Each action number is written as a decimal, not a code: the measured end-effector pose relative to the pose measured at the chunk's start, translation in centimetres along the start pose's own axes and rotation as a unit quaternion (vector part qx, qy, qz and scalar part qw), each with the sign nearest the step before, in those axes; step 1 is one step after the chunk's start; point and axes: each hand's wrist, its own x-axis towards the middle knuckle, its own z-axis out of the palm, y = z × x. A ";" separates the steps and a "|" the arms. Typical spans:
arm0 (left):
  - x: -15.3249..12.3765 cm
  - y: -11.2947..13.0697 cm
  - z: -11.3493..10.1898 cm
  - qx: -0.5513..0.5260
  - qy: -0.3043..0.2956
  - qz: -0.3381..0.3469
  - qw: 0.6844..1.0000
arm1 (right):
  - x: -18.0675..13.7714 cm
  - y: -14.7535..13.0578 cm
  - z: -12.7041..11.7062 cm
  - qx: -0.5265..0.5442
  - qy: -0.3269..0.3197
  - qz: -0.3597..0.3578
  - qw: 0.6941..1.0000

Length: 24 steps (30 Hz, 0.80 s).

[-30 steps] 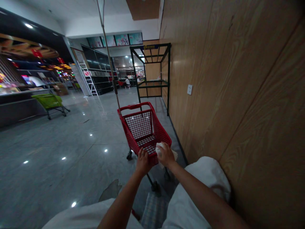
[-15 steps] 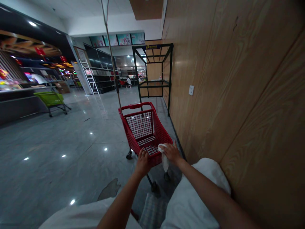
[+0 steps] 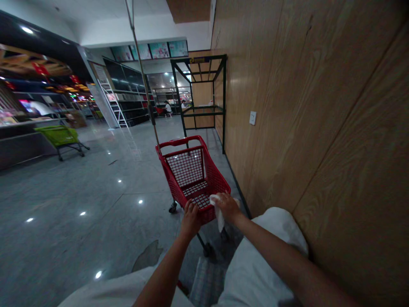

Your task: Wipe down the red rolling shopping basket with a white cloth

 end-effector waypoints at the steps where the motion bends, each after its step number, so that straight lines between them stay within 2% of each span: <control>1: -0.2 0.1 0.2 0.000 0.013 -0.008 1.000 | -0.3 1.7 -0.5 -0.013 0.003 0.008 1.000; 3: -0.4 0.4 0.5 -0.003 0.033 -0.015 0.999 | -0.8 3.8 -1.3 -0.029 0.009 0.012 0.999; 5: -0.5 0.9 0.8 -0.007 0.046 -0.017 0.999 | -0.9 3.9 -1.2 -0.029 0.019 0.010 0.999; 7: -0.4 1.3 1.0 -0.008 0.055 -0.023 0.998 | -0.7 1.9 -0.4 -0.022 0.040 0.016 0.999; 12: 0.1 1.1 1.0 0.004 0.055 0.003 0.998 | 0.3 -6.7 2.3 0.020 0.088 0.011 0.996; 15: 0.1 0.6 0.5 0.014 0.045 0.033 0.998 | 0.5 -9.0 2.4 0.026 0.087 0.014 0.996; 17: -0.1 0.3 0.0 0.015 0.037 0.042 0.998 | 0.4 -7.9 1.9 0.019 0.070 -0.015 0.997; 19: -0.5 0.0 -0.4 0.008 0.036 0.037 0.999 | -0.1 -4.9 1.0 0.011 0.051 -0.043 0.998; 22: -1.0 -0.1 -0.6 -0.013 0.055 0.014 0.998 | -1.1 0.5 -0.5 -0.002 0.050 -0.016 0.999; 24: -1.1 0.0 -0.5 -0.027 0.065 0.006 0.998 | -1.6 2.7 -1.3 -0.003 0.055 0.004 0.998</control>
